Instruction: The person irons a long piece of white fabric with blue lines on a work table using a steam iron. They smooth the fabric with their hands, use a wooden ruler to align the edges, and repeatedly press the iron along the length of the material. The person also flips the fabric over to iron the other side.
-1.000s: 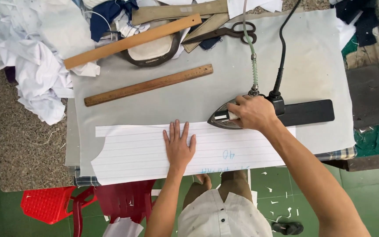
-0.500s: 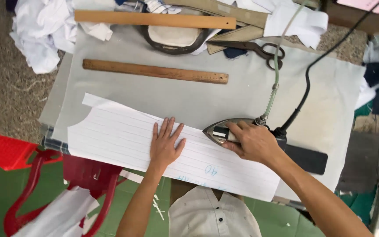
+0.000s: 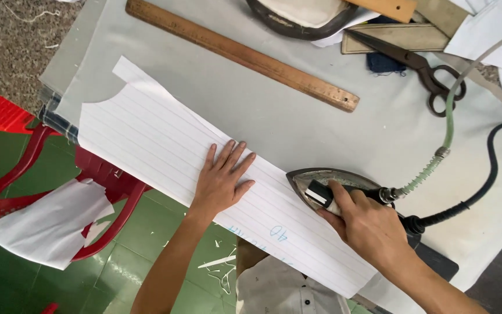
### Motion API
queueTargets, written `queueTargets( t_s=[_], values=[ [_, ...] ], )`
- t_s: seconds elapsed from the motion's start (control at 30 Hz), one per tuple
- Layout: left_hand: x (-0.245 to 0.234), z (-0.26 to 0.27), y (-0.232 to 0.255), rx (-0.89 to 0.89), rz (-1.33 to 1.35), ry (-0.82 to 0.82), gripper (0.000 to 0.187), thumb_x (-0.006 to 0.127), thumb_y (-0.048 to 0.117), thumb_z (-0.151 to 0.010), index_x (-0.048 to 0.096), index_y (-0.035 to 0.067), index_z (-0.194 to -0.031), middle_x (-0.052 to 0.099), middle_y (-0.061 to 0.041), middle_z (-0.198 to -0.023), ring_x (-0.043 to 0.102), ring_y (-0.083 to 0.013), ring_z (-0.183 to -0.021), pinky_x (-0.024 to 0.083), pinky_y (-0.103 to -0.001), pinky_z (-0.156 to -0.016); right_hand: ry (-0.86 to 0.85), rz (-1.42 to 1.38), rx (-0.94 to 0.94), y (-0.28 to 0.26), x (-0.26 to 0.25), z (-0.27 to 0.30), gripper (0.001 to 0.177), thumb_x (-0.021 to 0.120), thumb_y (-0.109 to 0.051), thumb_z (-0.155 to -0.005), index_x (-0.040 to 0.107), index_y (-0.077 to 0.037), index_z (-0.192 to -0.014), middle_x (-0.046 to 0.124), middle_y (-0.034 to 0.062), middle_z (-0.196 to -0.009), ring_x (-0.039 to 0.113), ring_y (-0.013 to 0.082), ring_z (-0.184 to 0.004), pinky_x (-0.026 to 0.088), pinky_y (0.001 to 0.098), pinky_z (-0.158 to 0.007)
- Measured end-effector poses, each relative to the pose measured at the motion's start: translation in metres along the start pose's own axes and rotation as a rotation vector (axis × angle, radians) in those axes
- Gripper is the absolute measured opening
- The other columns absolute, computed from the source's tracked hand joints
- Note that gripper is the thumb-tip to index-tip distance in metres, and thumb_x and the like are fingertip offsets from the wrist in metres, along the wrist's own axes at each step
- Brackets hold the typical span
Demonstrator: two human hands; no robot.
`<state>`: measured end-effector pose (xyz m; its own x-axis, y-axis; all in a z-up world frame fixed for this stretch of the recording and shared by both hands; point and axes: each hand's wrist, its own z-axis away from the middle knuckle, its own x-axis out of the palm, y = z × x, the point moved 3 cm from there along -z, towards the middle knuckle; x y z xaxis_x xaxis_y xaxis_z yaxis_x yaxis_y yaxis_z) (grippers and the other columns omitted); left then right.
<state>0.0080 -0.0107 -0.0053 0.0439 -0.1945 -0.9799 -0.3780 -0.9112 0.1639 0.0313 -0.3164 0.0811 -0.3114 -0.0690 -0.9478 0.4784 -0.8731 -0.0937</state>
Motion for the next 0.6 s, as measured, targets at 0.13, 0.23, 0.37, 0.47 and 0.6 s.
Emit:
queueTargets(
  t_s=[0.13,0.23,0.37,0.47,0.6],
  values=[
    [0.009,0.004,-0.003,-0.028,0.020,-0.022,0.052,0.050,0.051,-0.105,0.057,0.021,-0.147,0.047,-0.008,-0.159,0.042,-0.0312,-0.148,0.026,-0.057,-0.123,0.081,0.027,-0.043,0.001,0.003,0.001,0.064,0.051,-0.065,-0.093,0.056,-0.020,-0.138,0.058,0.0020,-0.070,0.059,0.0275,-0.042,0.046,0.0421,-0.030],
    [0.011,0.004,-0.004,-0.026,0.023,0.000,0.052,0.049,0.052,-0.106,0.059,0.021,-0.146,0.049,-0.008,-0.158,0.043,-0.0311,-0.148,0.025,-0.058,-0.123,0.086,0.054,-0.036,0.001,0.004,0.002,0.064,0.052,-0.066,-0.092,0.057,-0.022,-0.137,0.056,0.0008,-0.069,0.059,0.0252,-0.042,0.046,0.0408,-0.030],
    [0.014,0.005,-0.005,-0.030,0.012,-0.022,0.053,0.050,0.053,-0.105,0.058,0.023,-0.147,0.047,-0.007,-0.160,0.041,-0.0305,-0.149,0.024,-0.058,-0.124,0.111,0.075,-0.053,0.000,0.002,0.002,0.063,0.052,-0.066,-0.093,0.058,-0.021,-0.136,0.056,-0.0001,-0.070,0.058,0.0234,-0.045,0.044,0.0398,-0.031],
    [0.012,0.003,-0.005,-0.022,0.005,-0.032,0.054,0.051,0.054,-0.104,0.057,0.023,-0.148,0.046,-0.008,-0.160,0.040,-0.0305,-0.149,0.026,-0.058,-0.123,0.101,0.057,-0.051,0.001,0.005,0.003,0.064,0.052,-0.065,-0.092,0.058,-0.020,-0.137,0.058,0.0004,-0.072,0.060,0.0237,-0.047,0.045,0.0403,-0.032],
    [0.008,-0.005,-0.006,-0.006,-0.019,-0.048,0.057,0.052,0.056,-0.103,0.057,0.022,-0.148,0.047,-0.009,-0.159,0.041,-0.0298,-0.149,0.027,-0.057,-0.122,0.104,0.014,-0.073,0.003,0.006,0.002,0.065,0.055,-0.063,-0.092,0.059,-0.016,-0.137,0.060,0.0016,-0.074,0.062,0.0235,-0.048,0.046,0.0392,-0.032]
  ],
)
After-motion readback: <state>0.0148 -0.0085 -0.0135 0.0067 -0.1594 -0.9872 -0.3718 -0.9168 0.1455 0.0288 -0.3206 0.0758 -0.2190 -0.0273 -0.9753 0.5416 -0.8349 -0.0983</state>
